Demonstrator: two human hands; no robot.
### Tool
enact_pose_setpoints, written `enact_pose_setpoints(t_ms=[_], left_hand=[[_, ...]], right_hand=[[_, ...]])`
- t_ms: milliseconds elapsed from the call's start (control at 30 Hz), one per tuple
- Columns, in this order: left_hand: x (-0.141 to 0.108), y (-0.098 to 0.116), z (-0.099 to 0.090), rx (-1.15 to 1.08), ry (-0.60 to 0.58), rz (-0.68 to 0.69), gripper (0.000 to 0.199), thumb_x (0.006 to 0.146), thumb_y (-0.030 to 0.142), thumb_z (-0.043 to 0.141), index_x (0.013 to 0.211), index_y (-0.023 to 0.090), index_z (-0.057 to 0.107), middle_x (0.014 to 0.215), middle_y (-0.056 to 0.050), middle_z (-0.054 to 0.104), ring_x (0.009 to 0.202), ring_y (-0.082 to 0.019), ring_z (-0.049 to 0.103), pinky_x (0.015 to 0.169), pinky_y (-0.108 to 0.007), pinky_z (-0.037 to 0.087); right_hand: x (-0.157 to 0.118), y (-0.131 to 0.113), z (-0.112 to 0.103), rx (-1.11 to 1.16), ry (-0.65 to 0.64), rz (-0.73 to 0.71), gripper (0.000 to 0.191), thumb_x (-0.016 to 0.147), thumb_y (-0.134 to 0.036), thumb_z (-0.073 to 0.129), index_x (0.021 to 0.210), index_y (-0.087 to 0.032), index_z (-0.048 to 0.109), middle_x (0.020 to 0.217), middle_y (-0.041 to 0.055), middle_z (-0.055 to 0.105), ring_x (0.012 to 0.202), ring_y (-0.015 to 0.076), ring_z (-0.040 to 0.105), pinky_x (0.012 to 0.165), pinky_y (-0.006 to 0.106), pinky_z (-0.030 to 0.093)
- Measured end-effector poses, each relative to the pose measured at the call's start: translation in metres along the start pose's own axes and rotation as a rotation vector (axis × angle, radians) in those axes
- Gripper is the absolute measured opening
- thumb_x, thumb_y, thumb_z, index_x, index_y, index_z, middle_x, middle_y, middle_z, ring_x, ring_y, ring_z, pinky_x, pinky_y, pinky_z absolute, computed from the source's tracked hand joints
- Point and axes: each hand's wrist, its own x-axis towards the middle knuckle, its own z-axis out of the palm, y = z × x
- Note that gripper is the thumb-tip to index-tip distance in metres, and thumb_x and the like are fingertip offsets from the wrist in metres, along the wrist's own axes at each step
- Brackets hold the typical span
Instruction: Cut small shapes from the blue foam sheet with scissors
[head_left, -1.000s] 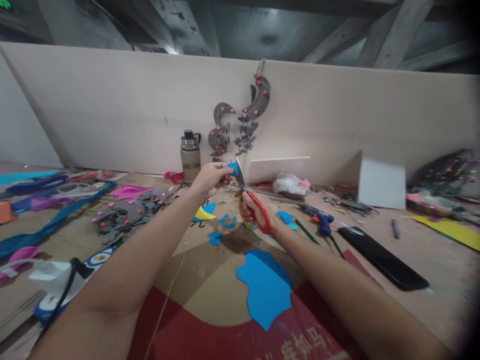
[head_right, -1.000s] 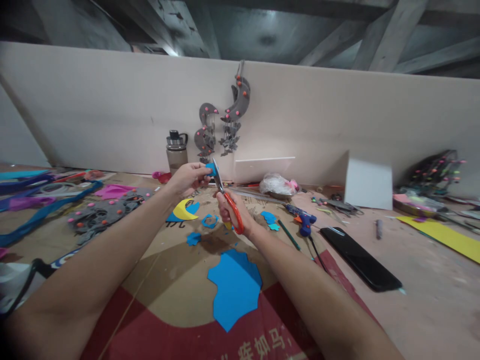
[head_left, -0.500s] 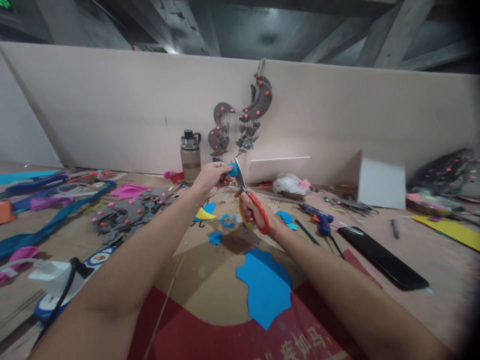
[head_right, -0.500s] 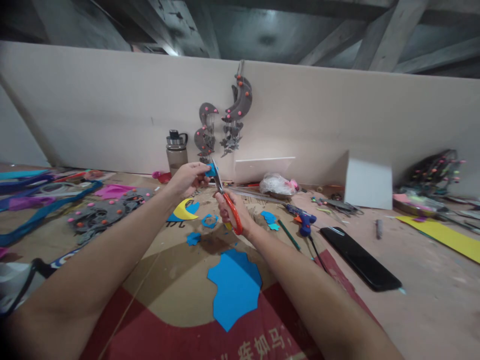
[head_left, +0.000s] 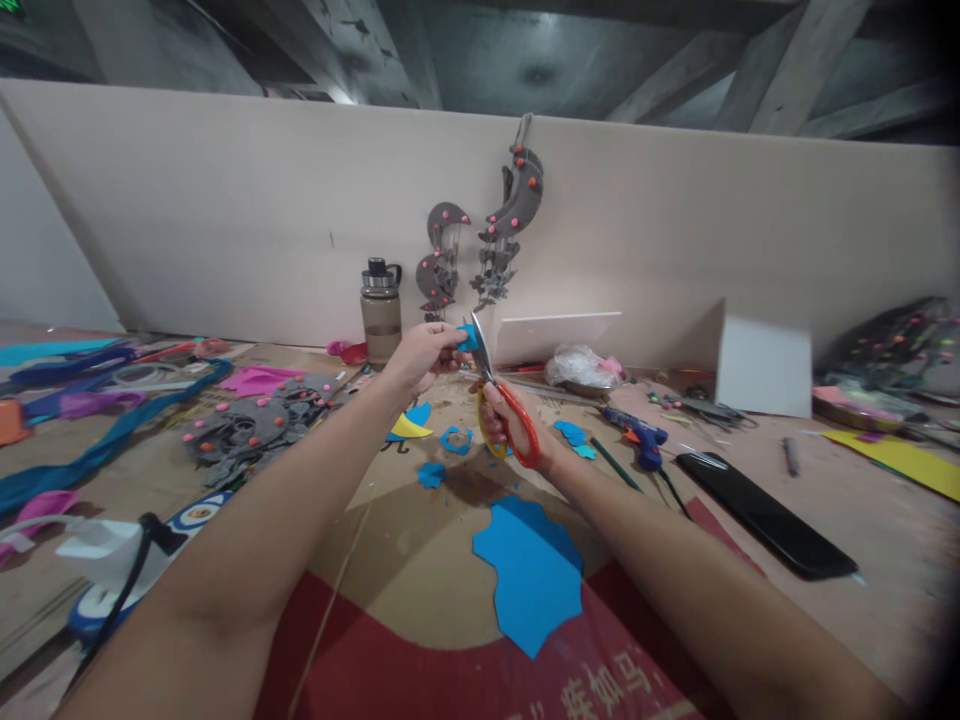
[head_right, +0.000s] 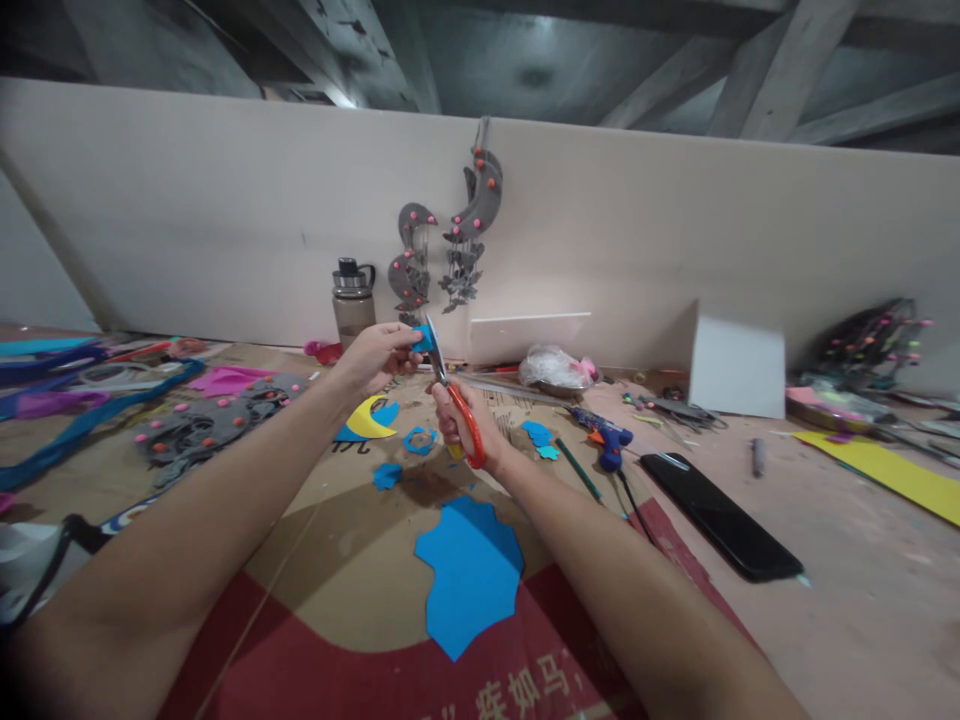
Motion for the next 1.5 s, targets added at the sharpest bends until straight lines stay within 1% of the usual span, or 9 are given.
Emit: enact_pose_setpoints(t_ms=[167, 300, 433, 667, 833, 1033, 1233, 1500], left_hand=[[-0.0001, 0.0018, -0.0022, 0.083, -0.008, 0.073, 0.021, 0.073, 0.021, 0.075, 0.069, 0.015, 0.056, 0.055, 0.000, 0.062, 0.048, -0.009, 0.059, 0.046, -0.018, 0.041], [-0.0007, 0.0015, 0.0013, 0.055, -0.005, 0.041, 0.022, 0.073, 0.019, 0.075, 0.069, 0.015, 0.055, 0.057, 0.000, 0.063, 0.051, -0.010, 0.061, 0.048, -0.019, 0.043], [-0.0008, 0.0000, 0.0034, 0.053, -0.011, 0.040, 0.023, 0.073, 0.019, 0.076, 0.069, 0.015, 0.054, 0.055, 0.000, 0.062, 0.052, -0.010, 0.062, 0.048, -0.018, 0.042], [-0.0006, -0.0024, -0.0003, 0.104, -0.017, 0.075, 0.027, 0.069, 0.025, 0.081, 0.068, 0.015, 0.056, 0.055, 0.001, 0.061, 0.047, -0.008, 0.056, 0.047, -0.018, 0.040], [-0.0019, -0.0013, 0.0004, 0.095, -0.030, 0.082, 0.028, 0.067, 0.022, 0.083, 0.073, 0.014, 0.057, 0.060, 0.001, 0.064, 0.054, -0.010, 0.062, 0.052, -0.020, 0.045], [-0.0023, -0.0002, -0.0001, 0.122, -0.033, 0.089, 0.027, 0.067, 0.019, 0.083, 0.086, 0.012, 0.064, 0.068, -0.001, 0.069, 0.054, -0.010, 0.064, 0.052, -0.021, 0.046], [-0.0014, 0.0006, -0.0021, 0.132, -0.044, 0.053, 0.025, 0.067, 0.020, 0.082, 0.080, 0.013, 0.062, 0.064, -0.001, 0.067, 0.056, -0.011, 0.065, 0.054, -0.021, 0.047], [0.0019, -0.0014, -0.0043, 0.110, -0.065, 0.035, 0.028, 0.065, 0.022, 0.085, 0.077, 0.013, 0.061, 0.063, -0.001, 0.066, 0.055, -0.011, 0.065, 0.051, -0.020, 0.044]], right_hand=[[0.0026, 0.0044, -0.0004, 0.032, -0.037, -0.058, 0.041, 0.082, -0.059, 0.066, 0.095, -0.022, 0.053, 0.059, -0.0089, 0.033, 0.046, 0.0060, 0.028, 0.042, 0.018, 0.024], [0.0037, 0.0054, 0.0003, 0.056, -0.022, -0.053, 0.044, 0.080, -0.060, 0.068, 0.098, -0.023, 0.052, 0.061, -0.0085, 0.033, 0.048, 0.0064, 0.029, 0.043, 0.017, 0.024], [0.0034, 0.0053, -0.0002, 0.064, -0.022, -0.054, 0.042, 0.081, -0.059, 0.068, 0.099, -0.024, 0.052, 0.062, -0.0082, 0.033, 0.048, 0.0065, 0.027, 0.043, 0.018, 0.023], [0.0014, 0.0061, -0.0006, 0.053, 0.001, -0.038, 0.042, 0.082, -0.059, 0.067, 0.098, -0.023, 0.053, 0.062, -0.0085, 0.032, 0.048, 0.0059, 0.027, 0.043, 0.017, 0.022], [0.0010, 0.0056, 0.0005, 0.074, 0.010, -0.053, 0.043, 0.081, -0.059, 0.067, 0.098, -0.023, 0.052, 0.062, -0.0088, 0.033, 0.048, 0.0059, 0.028, 0.042, 0.017, 0.023], [0.0014, 0.0058, -0.0002, 0.075, -0.003, -0.064, 0.041, 0.081, -0.058, 0.067, 0.096, -0.023, 0.052, 0.062, -0.0087, 0.034, 0.047, 0.0060, 0.028, 0.042, 0.017, 0.023], [0.0010, 0.0058, -0.0026, 0.072, -0.010, -0.061, 0.040, 0.082, -0.057, 0.067, 0.097, -0.023, 0.053, 0.063, -0.0085, 0.034, 0.047, 0.0057, 0.028, 0.042, 0.017, 0.023], [0.0004, 0.0044, -0.0028, 0.065, -0.008, -0.065, 0.040, 0.082, -0.057, 0.068, 0.096, -0.023, 0.053, 0.062, -0.0086, 0.035, 0.046, 0.0055, 0.029, 0.042, 0.017, 0.024]])
